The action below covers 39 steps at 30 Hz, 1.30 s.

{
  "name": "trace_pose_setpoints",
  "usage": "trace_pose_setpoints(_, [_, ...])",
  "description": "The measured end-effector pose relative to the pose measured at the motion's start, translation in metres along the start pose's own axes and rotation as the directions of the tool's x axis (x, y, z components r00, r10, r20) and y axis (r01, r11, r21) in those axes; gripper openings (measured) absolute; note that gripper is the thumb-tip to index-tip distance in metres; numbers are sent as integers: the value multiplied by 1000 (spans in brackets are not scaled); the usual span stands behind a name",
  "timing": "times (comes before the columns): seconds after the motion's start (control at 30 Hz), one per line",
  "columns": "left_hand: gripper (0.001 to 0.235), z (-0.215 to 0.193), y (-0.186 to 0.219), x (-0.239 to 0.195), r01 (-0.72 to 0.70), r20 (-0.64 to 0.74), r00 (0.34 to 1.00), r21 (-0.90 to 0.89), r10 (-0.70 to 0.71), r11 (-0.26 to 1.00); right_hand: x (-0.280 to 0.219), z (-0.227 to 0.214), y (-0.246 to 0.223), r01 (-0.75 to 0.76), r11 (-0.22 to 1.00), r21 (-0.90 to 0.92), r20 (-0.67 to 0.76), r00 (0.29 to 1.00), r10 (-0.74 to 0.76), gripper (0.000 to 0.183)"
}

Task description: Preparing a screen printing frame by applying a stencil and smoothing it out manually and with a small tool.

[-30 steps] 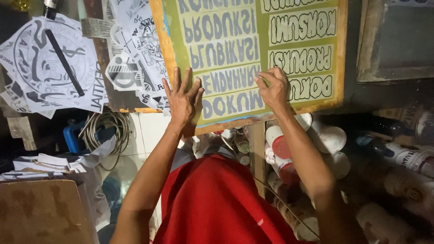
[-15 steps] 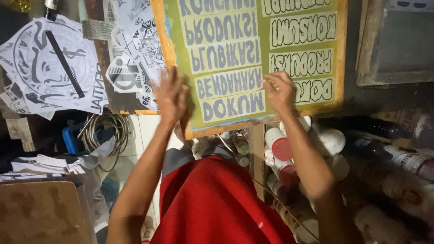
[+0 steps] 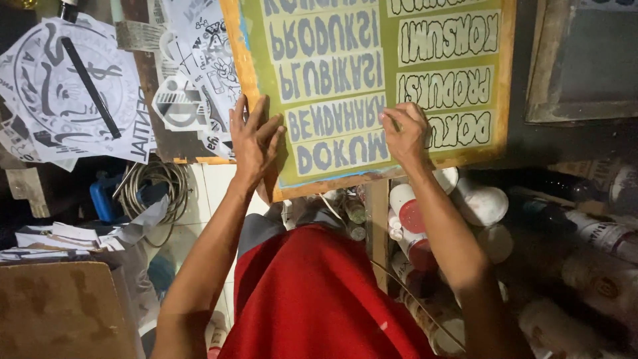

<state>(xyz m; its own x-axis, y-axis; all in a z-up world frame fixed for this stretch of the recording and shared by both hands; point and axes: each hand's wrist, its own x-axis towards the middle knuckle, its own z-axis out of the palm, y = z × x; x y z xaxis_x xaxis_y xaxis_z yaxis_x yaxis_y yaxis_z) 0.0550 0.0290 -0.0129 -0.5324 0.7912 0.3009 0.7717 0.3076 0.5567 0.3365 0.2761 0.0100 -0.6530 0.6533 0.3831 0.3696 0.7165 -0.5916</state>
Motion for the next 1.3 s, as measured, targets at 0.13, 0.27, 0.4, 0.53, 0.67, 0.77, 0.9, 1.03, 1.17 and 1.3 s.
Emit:
trace_pose_setpoints(0.13, [20,-1,9,17,27,-21,999,-12,-27,1000,12,8,12,25,998,-49,4,1000,-25,4])
trace_pose_setpoints(0.27, [23,16,5,49,-9,-46,999,-51,7,999,41,22,7,-49,982,-185,9,999,51,8])
trace_pose_setpoints(0.4, [26,30,9,67,-8,-54,999,-10,8,1000,66,39,11,-120,963,-241,10,992,126,13])
trace_pose_setpoints(0.53, [23,34,11,62,-17,-67,998,31,19,999,62,44,27,-133,939,-316,43,987,154,18])
trace_pose_setpoints(0.67, [24,35,7,59,-46,-44,998,69,49,997,66,40,22,-146,948,-283,84,981,176,18])
trace_pose_setpoints(0.77, [25,35,8,56,-53,-29,998,68,55,996,65,35,19,-154,956,-251,113,976,187,19])
trace_pose_setpoints(0.9, [27,30,11,58,-52,-27,998,40,53,998,65,32,20,-152,959,-240,139,972,189,18])
trace_pose_setpoints(1.03, [26,29,11,58,-65,-33,997,45,66,997,63,33,25,-100,962,-256,127,983,136,19])
trace_pose_setpoints(1.17, [30,29,6,57,-62,-34,997,18,62,998,69,25,10,-158,965,-211,134,973,188,19])
trace_pose_setpoints(1.3, [34,31,-5,80,12,-75,997,54,-8,998,83,25,24,-105,979,-177,106,986,125,11])
